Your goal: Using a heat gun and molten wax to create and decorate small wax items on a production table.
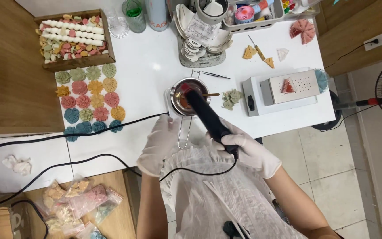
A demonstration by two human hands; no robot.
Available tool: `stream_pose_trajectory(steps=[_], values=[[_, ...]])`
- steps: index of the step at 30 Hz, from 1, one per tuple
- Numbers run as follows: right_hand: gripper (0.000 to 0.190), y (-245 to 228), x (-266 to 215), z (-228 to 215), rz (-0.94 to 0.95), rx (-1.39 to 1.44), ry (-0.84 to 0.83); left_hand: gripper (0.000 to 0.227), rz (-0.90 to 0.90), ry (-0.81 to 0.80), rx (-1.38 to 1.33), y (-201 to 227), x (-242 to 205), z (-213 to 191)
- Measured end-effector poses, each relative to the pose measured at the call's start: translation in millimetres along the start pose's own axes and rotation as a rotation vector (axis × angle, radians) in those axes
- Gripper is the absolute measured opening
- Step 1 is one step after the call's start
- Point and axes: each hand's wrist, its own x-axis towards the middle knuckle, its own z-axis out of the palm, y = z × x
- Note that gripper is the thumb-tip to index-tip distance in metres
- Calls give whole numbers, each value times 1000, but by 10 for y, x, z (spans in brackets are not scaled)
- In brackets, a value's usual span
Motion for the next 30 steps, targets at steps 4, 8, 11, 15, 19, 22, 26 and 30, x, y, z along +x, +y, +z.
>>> stream_pose_trajectory(steps=[4,8,11,15,19,22,26,30], values=[[72,65,52,-189,-73,-130,185,74,117,-94,37,-427,588,633],[62,188,277,-395,-62,-74,275,84,209,-137,156,-646,808,913],[47,262,386,-490,-41,18,320,82,160,-171,163,-636,799,925],[41,347,415,-627,-10,174,265,86,92,-193,145,-514,700,857],[48,253,442,-413,56,64,330,89,79,-202,148,-599,763,924],[38,217,485,-332,41,-105,419,89,115,-178,157,-654,795,982],[42,194,527,-298,-17,-27,465,89,46,-204,84,-451,615,847],[46,158,547,-320,-49,-8,455,93,54,-216,85,-383,589,806]])
